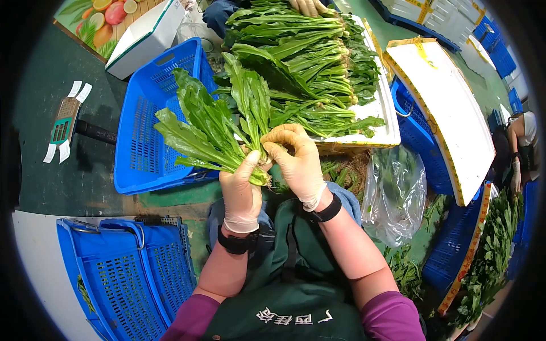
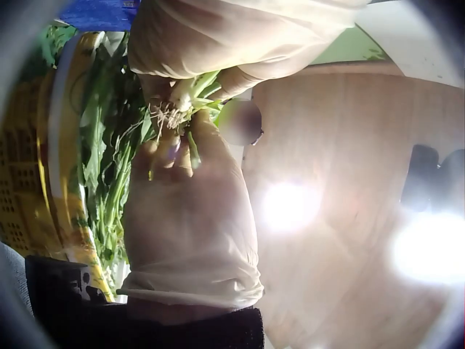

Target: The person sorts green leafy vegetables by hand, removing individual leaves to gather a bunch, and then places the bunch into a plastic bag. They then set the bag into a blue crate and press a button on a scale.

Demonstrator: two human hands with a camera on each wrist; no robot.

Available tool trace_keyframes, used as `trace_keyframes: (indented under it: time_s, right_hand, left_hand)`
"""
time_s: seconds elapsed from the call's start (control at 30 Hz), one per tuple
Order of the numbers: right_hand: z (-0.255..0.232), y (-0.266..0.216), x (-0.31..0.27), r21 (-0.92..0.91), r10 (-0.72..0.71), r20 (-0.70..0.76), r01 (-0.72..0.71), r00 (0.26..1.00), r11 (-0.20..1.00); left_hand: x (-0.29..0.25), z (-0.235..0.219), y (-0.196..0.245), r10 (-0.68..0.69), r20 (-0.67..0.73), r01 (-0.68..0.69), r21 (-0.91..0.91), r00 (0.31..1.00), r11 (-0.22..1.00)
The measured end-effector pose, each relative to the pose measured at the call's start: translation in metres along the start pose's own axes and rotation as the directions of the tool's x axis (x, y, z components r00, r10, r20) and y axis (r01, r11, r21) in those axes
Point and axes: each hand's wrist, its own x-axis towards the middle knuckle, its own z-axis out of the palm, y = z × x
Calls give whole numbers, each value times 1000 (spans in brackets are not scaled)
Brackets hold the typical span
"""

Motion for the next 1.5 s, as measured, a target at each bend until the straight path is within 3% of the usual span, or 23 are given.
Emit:
trace_keyframes:
  time_s: [0.13,0.23,0.33,0.4,0.63,0.73,0.8,0.83,0.87,0.93,0.97,1.0,1.03,1.13,1.23,1.27,1.33,1.5]
  right_hand:
    - [-5,-3,1,-25,-11,15,12,1000,1000]
    - [-6,-3,1,56,61,15,-62,998,997]
    - [-8,-2,-1,160,156,32,-159,987,974]
    - [-11,-8,-1,331,281,122,-306,952,893]
    - [-40,-26,-15,368,223,50,-225,974,902]
    - [-87,-17,-29,343,188,146,-228,971,911]
    - [-120,-8,-40,138,427,99,-437,899,889]
    - [-131,-1,-41,-392,537,-103,-530,837,752]
    - [-140,25,-54,-944,23,-56,-60,998,325]
    - [-142,33,-63,-750,-21,-258,-186,966,635]
    - [-133,19,-58,-510,121,-251,-237,960,827]
    - [-120,2,-54,-214,255,-209,-299,944,930]
    - [-112,-7,-48,-308,299,-167,-338,939,889]
    - [-71,-8,-30,-68,242,-135,-252,961,965]
    - [-41,-14,-12,77,266,-66,-260,962,962]
    - [-37,-9,-8,126,230,-30,-225,973,966]
    - [-35,-15,-6,107,285,37,-288,958,952]
    - [-33,-14,-12,265,357,23,-350,934,898]
  left_hand:
    - [0,2,-1,3,18,-3,-25,1000,1000]
    - [1,0,-1,-3,29,3,-23,1000,1000]
    - [0,1,-1,-14,27,14,-19,1000,1000]
    - [1,-1,-1,-20,38,21,-22,999,1000]
    - [3,0,3,-103,62,108,-83,993,991]
    - [4,-3,1,-100,75,106,-82,992,991]
    - [4,-5,0,-104,69,109,-82,992,991]
    - [5,-5,-1,-107,68,112,-77,992,991]
    - [4,-5,-2,-112,72,118,-80,991,990]
    - [4,-3,-3,-123,72,128,-77,990,989]
    - [4,-3,-4,-127,78,131,-48,989,990]
    - [2,-4,-5,-138,81,142,-42,987,989]
    - [2,-3,-6,-147,96,152,-48,985,987]
    - [4,-1,-9,-161,121,168,-49,980,985]
    - [3,-2,-11,-159,114,165,-50,981,985]
    - [3,-3,-11,-154,113,160,-48,982,986]
    - [3,-5,-10,-151,108,157,-47,983,987]
    - [3,-10,-10,-133,133,133,7,982,991]
